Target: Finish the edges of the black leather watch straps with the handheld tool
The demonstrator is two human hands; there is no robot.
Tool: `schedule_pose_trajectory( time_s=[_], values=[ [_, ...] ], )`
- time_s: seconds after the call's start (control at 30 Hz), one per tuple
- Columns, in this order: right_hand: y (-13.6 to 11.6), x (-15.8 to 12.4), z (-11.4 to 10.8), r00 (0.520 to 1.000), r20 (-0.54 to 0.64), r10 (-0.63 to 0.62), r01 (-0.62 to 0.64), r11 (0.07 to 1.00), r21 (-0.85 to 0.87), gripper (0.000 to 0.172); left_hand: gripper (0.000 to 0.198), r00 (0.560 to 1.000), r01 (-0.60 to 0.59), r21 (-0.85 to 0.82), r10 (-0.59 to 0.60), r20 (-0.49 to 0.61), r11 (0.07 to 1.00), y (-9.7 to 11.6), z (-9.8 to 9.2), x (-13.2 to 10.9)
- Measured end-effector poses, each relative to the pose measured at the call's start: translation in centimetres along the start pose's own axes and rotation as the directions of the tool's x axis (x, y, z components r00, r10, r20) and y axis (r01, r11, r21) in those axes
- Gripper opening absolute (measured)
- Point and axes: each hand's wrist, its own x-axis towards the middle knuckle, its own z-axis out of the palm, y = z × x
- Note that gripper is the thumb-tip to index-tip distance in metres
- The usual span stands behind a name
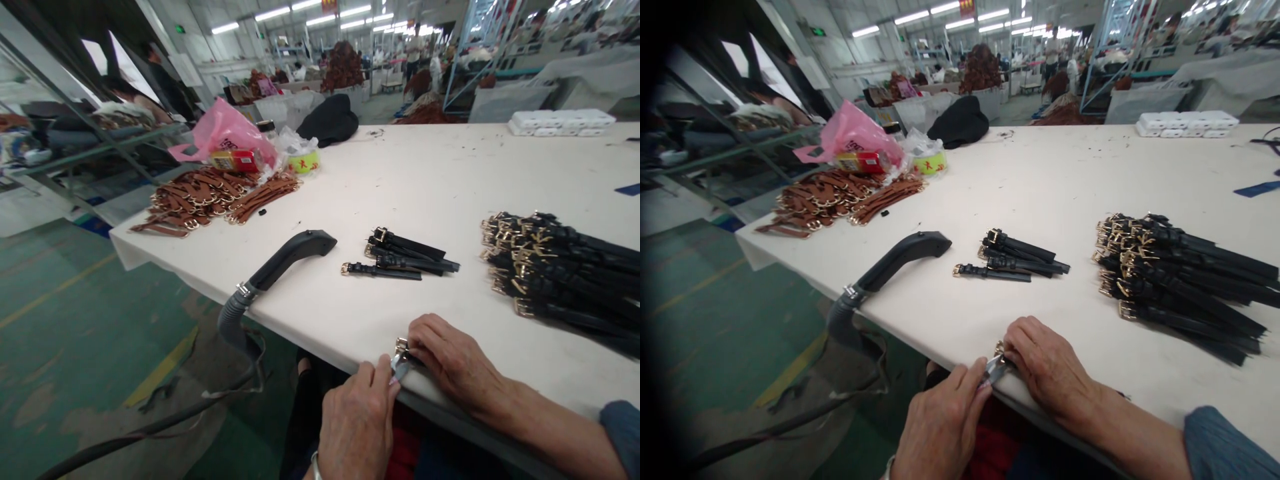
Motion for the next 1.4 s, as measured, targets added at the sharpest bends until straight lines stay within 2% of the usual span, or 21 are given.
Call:
schedule_pose_trajectory(
  time_s=[0.23, 0.43, 0.53, 0.83, 1.03, 1.27, 1.4],
  values=[
    [0.7, 0.0, 0.2, 0.998, 0.015, 0.057, -0.058, 0.994, 0.097, 0.008, 0.035, 0.981, -0.083, 0.066, 0.093, -0.169, 0.994, 0.1, 1.2, 0.1],
    [0.8, 0.0, 0.3, 0.998, 0.002, 0.068, -0.068, 0.992, 0.108, 0.008, 0.032, 0.996, -0.022, 0.006, 0.022, -0.085, 1.000, 0.3, 0.8, 0.1],
    [0.7, 0.0, 0.2, 0.998, 0.001, 0.062, -0.062, 0.992, 0.106, 0.009, 0.032, 0.997, -0.013, -0.031, 0.011, -0.082, 0.999, 0.3, 0.8, 0.2],
    [0.7, 0.0, 0.2, 0.999, 0.009, 0.043, -0.043, 0.997, 0.061, 0.008, 0.034, 0.983, -0.114, 0.145, 0.132, -0.129, 0.983, -0.1, 1.1, 0.4],
    [0.5, 0.0, 0.0, 1.000, 0.015, -0.010, 0.009, 1.000, 0.020, 0.009, 0.034, 0.995, -0.049, 0.166, 0.063, -0.077, 0.985, 0.7, 0.2, 0.3],
    [0.3, 0.1, -0.1, 0.995, -0.028, -0.097, 0.095, 0.992, -0.082, 0.010, 0.029, 0.996, -0.044, 0.146, 0.055, -0.074, 0.988, 1.1, 0.1, 0.4],
    [-0.1, 0.1, -0.7, 0.992, -0.081, -0.100, 0.102, 0.995, 0.022, 0.012, 0.028, 0.995, -0.048, 0.108, 0.056, -0.079, 0.993, 0.9, 0.2, 0.2]
  ],
)
